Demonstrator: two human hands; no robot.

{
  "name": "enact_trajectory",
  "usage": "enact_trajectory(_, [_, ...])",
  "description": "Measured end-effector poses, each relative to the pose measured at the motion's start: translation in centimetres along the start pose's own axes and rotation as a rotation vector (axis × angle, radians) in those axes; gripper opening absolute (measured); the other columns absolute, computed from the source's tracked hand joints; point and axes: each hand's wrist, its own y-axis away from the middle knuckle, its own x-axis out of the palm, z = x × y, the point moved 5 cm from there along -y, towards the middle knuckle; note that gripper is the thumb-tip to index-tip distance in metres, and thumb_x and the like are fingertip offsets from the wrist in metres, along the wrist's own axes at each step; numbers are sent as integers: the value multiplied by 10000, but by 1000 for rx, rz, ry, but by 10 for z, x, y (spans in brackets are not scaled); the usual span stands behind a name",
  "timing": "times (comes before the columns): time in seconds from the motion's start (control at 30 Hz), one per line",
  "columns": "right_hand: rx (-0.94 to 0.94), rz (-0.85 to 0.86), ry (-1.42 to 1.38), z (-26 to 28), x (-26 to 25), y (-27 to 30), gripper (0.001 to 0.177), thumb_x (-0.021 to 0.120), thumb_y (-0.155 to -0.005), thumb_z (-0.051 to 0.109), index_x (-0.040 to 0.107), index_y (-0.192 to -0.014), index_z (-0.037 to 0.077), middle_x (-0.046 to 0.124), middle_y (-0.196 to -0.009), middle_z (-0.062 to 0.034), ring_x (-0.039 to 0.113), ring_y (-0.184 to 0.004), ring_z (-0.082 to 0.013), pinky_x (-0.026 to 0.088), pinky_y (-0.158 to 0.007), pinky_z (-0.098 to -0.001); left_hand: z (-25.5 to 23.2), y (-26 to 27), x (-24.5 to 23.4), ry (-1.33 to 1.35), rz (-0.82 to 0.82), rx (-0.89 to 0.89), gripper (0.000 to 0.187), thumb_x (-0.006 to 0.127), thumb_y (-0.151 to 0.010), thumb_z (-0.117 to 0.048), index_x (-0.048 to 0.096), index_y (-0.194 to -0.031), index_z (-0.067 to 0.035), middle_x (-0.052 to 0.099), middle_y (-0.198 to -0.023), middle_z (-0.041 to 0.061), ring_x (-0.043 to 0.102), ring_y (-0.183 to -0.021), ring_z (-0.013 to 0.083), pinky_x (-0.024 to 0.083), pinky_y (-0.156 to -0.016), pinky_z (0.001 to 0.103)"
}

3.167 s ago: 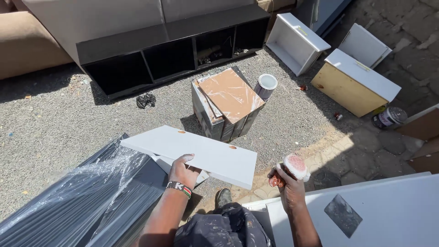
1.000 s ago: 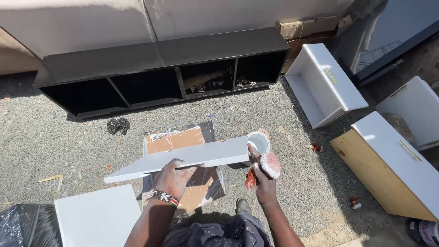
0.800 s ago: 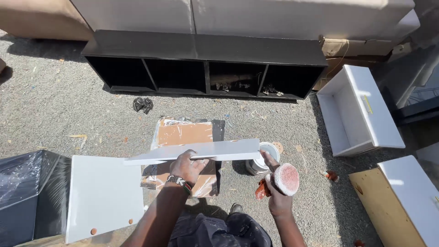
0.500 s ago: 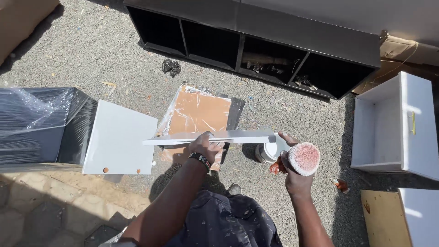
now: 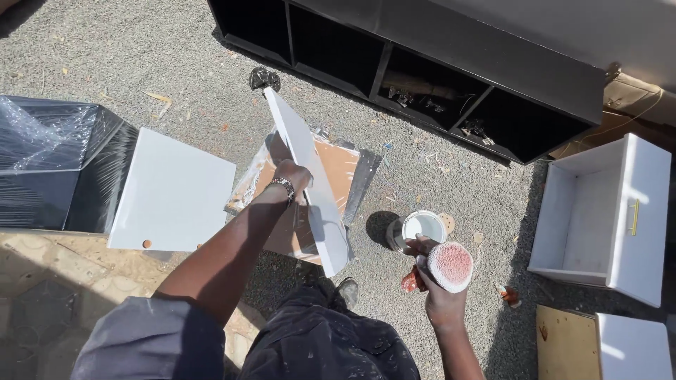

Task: Applying white paint to furniture panels using a sponge applicator in an outdoor workspace.

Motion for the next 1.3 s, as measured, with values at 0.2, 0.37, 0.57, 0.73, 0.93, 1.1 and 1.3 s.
enact_trajectory(0.2, [75,9,-37,37,48,-9,543,811,-1039,110,751,-1574,43,889,-1408,-195,848,-1281,-299,681,-1070,-419,33,73,-60,1188,-235,-320,134,650,-840,-31,678,-967,0,734,-1015,183,761,-983,364,588,-775,479])
enact_trajectory(0.37, [151,-87,-28,17,75,-21,834,861,-935,-2,587,-1722,19,803,-1527,-211,774,-1428,-325,672,-1167,-468,9,91,-71,1083,-89,-319,500,511,-1043,-112,723,-1486,-22,722,-1593,272,703,-1467,525,583,-1206,628])
enact_trajectory(0.57, [-46,151,-45,36,137,-21,453,821,-1059,180,779,-1474,3,925,-1271,-199,902,-1072,-324,714,-1005,-449,-30,48,-33,793,-121,-294,374,644,-1069,-202,799,-1401,-129,881,-1338,93,849,-1266,445,670,-995,642])
enact_trajectory(0.73, [11,146,-154,30,161,-21,422,836,-1043,137,789,-1417,-55,901,-1249,-246,874,-1143,-349,757,-1007,-483,-57,23,-3,953,-17,-191,309,749,-953,-163,884,-1176,3,893,-1166,267,882,-1106,485,741,-857,545])
enact_trajectory(0.93, [67,19,135,-1,174,-28,498,876,-1037,154,793,-1467,-84,881,-1321,-318,860,-1221,-421,646,-1079,-542,-73,89,-13,924,-363,-154,285,680,-1033,-298,805,-1077,-46,889,-1088,248,880,-1145,467,730,-965,574])
enact_trajectory(1.1, [168,70,218,-32,169,-37,567,764,-1110,396,795,-1528,15,910,-1253,-288,879,-1167,-409,618,-1081,-545,-33,202,-125,689,-367,89,412,784,-1139,-359,824,-1238,39,870,-1253,282,830,-1313,456,661,-1167,568])
enact_trajectory(1.3, [231,54,319,3,188,-22,664,669,-1172,401,653,-1623,-88,817,-1423,-393,797,-1352,-542,513,-1288,-648,-24,121,-35,327,-838,348,281,706,-1003,-230,805,-1265,-208,807,-1130,114,858,-1050,332,704,-893,484])
